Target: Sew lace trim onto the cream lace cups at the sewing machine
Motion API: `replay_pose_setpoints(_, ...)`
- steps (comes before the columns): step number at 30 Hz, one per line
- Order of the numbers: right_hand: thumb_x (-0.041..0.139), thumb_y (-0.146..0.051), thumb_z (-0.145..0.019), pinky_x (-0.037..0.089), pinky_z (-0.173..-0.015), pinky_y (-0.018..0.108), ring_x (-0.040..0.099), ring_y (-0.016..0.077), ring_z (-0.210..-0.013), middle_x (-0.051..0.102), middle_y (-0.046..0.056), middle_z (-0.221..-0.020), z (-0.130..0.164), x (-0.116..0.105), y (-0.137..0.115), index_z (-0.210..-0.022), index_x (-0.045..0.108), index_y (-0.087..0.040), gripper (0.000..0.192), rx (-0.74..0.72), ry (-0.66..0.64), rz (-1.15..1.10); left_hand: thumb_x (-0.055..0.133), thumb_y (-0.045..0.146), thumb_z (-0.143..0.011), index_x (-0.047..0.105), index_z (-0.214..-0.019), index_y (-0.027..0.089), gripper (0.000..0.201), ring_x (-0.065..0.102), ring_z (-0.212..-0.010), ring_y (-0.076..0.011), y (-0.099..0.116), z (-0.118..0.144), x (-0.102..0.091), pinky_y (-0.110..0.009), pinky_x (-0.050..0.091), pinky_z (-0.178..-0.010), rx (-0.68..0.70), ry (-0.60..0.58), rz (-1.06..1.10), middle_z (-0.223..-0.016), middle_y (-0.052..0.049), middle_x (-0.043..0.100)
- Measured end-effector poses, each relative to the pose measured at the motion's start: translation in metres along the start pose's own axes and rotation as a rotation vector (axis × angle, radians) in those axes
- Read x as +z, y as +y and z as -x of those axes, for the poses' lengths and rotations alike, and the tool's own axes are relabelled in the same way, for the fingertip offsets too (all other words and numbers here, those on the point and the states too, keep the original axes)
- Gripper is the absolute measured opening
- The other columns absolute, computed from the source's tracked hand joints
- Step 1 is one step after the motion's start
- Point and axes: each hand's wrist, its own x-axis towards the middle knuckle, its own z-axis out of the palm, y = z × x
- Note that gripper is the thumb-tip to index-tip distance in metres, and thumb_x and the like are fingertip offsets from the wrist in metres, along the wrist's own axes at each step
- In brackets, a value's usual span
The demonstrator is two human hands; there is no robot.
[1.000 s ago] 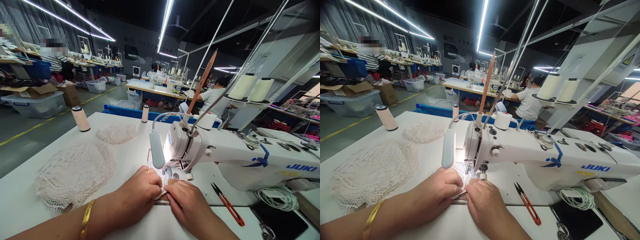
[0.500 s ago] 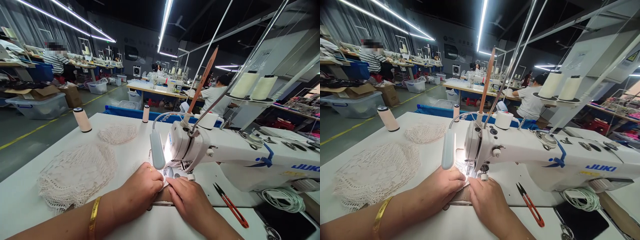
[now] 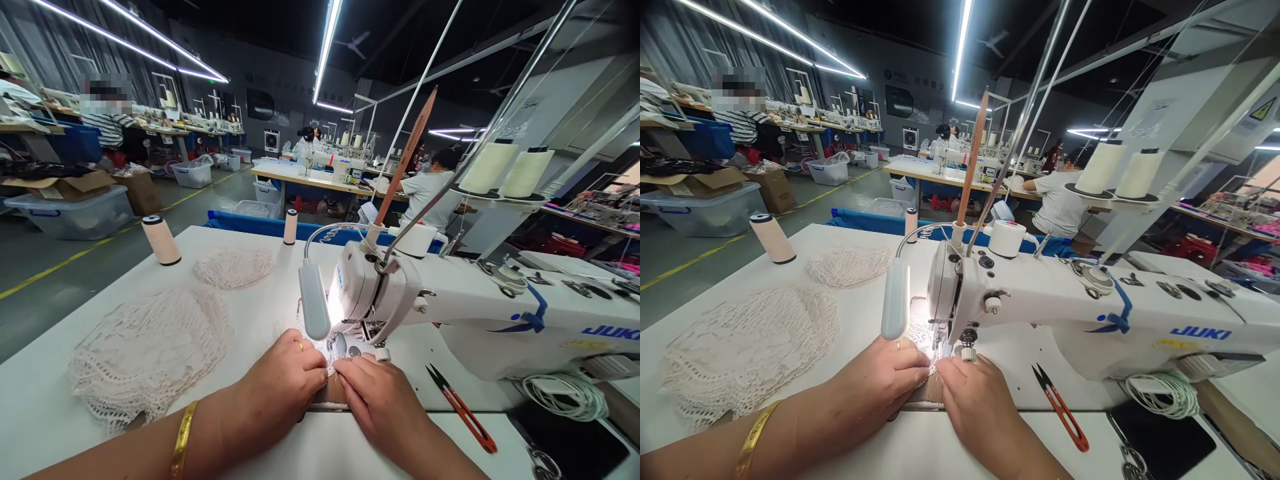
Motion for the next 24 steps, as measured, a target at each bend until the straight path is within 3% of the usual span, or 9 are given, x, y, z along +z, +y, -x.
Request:
replay_pose_setpoints(9, 0.045, -0.009, -0.103, 0.034, -0.060, 0.033, 0.062, 0.0207, -0.065, 0.069, 0.000, -0.077, -0.005, 0.002, 0.002, -0.104, 0.070, -0.024, 0.029, 0.055, -0.019, 0.055, 0.065, 0.002, -0.081, 0.065, -0.090, 0.019, 0.019, 0.067, -0.083, -0.0225, -0.002, -0.003, -0.002, -0.039, 0.044, -0.078, -0.028, -0.041, -0.031, -0.098, -0.004, 0.078)
replay_pose_setpoints(15, 0.045, -0.012, -0.106, 0.038, -0.059, 0.033, 0.071, 0.0211, -0.071, 0.078, 0.004, -0.089, -0.009, 0.003, 0.003, -0.105, 0.070, -0.024, 0.028, 0.094, -0.024, 0.080, 0.065, 0.004, -0.085, 0.065, -0.089, 0.019, 0.015, 0.067, -0.083, -0.0229, -0.001, -0.007, -0.002, -0.039, 0.047, -0.079, -0.067, -0.057, -0.055, -0.098, -0.005, 0.076)
replay_pose_setpoints(24, 0.046, -0.016, -0.106, 0.046, -0.061, 0.033, 0.074, 0.0229, -0.073, 0.082, 0.005, -0.099, -0.011, 0.003, 0.003, -0.107, 0.072, -0.024, 0.027, 0.134, -0.005, 0.075, 0.059, 0.004, -0.094, 0.065, -0.084, 0.019, 0.018, 0.067, -0.079, -0.0217, -0.003, -0.013, -0.003, -0.037, 0.046, -0.072, -0.076, -0.025, -0.056, -0.093, -0.005, 0.075)
